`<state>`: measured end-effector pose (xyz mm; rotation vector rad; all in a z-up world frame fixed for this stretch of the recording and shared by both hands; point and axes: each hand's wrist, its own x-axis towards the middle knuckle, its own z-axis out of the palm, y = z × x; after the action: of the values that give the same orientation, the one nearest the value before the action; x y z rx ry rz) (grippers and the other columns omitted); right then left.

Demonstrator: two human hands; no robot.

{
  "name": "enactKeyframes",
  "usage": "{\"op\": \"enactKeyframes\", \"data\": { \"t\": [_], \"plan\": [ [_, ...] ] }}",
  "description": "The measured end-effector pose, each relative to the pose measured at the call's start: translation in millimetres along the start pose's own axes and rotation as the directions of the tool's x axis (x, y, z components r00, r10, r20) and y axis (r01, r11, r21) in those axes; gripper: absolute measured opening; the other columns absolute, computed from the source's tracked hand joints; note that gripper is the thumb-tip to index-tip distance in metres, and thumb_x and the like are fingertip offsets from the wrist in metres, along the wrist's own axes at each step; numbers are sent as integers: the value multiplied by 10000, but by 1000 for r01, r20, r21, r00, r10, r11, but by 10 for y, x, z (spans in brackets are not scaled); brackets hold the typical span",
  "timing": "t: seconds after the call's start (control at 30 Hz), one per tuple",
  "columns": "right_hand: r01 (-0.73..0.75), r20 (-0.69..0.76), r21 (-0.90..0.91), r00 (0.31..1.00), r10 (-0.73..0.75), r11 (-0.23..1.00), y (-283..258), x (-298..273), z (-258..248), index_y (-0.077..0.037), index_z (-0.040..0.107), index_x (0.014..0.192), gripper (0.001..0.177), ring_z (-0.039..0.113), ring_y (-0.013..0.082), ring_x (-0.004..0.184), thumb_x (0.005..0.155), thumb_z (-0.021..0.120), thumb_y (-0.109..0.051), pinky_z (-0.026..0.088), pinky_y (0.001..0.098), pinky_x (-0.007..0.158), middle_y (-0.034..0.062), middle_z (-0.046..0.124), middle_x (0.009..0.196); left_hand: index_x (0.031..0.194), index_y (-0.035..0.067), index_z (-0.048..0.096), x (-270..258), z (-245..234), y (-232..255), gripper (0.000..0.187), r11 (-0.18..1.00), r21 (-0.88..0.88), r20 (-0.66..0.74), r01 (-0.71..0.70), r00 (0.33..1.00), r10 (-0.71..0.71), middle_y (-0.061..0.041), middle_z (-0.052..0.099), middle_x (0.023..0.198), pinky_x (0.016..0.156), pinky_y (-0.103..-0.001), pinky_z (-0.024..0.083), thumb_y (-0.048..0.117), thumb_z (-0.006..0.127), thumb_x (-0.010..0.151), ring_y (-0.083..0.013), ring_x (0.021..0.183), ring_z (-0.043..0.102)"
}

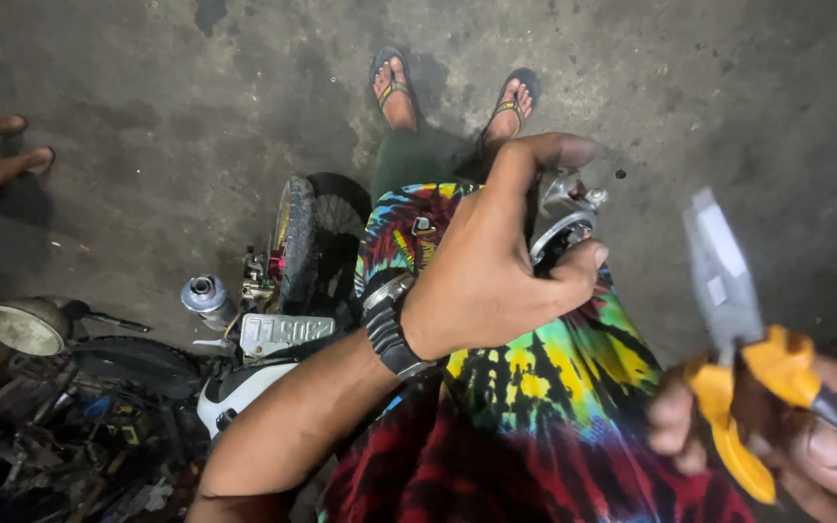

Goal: The person uses pliers to manipulate small internal components inside a circular metal part, repeatedly adjusting and repositioning them. The person rotates the part to access different areas and continues the adjustment throughout the clip.

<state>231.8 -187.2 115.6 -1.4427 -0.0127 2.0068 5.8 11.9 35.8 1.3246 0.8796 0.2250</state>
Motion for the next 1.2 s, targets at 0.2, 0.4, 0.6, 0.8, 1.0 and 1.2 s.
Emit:
{"op": "enactKeyframes", "data": {
  "t": [0.2,0.4,0.6,0.8,1.0,1.2],
  "plan": [
    [-160,17,154,987,159,975,22,-8,11,45,676,720,469,935,537,837,937,763,-362,757,595,623,415,874,987,1375,135,432,-4,55,-86,580,1000,11,92,7,996,-8,-63,600,1423,1089,-337,519,155,646,836,-241,1267,701],
    [-143,-35,284,987,159,948,71,-91,12,70,629,750,434,832,544,727,981,744,-279,709,579,554,496,784,900,1405,34,399,3,84,-179,625,997,-1,118,-80,990,79,-127,607,1450,1212,-374,491,97,668,844,-301,1372,649],
    [-194,-44,274,976,214,942,15,-78,26,74,637,731,457,812,541,703,968,765,-295,697,575,569,501,772,882,1410,46,405,9,69,-245,644,993,0,179,-115,977,113,-125,579,1440,1162,-379,506,87,652,817,-304,1342,652],
    [-189,24,341,981,192,921,-9,-59,117,70,627,761,398,801,554,704,989,732,-239,640,566,589,497,737,865,1410,44,404,-22,32,-270,621,989,29,208,-142,969,133,-135,588,1436,1115,-421,556,89,656,845,-324,1330,663],
    [-250,-51,323,958,281,913,5,-93,75,60,618,745,419,794,522,682,976,724,-273,651,585,558,494,764,859,1396,76,405,-7,45,-270,634,989,68,231,-132,966,113,-135,612,1427,981,-442,585,92,671,821,-345,1238,706],
    [-330,-113,257,923,368,908,-70,-82,36,99,644,729,439,822,539,636,968,706,-264,686,606,518,493,802,824,1362,58,408,10,46,-297,619,985,100,246,-138,963,110,-149,616,1403,844,-468,614,88,675,804,-351,1117,742]
  ]
}}
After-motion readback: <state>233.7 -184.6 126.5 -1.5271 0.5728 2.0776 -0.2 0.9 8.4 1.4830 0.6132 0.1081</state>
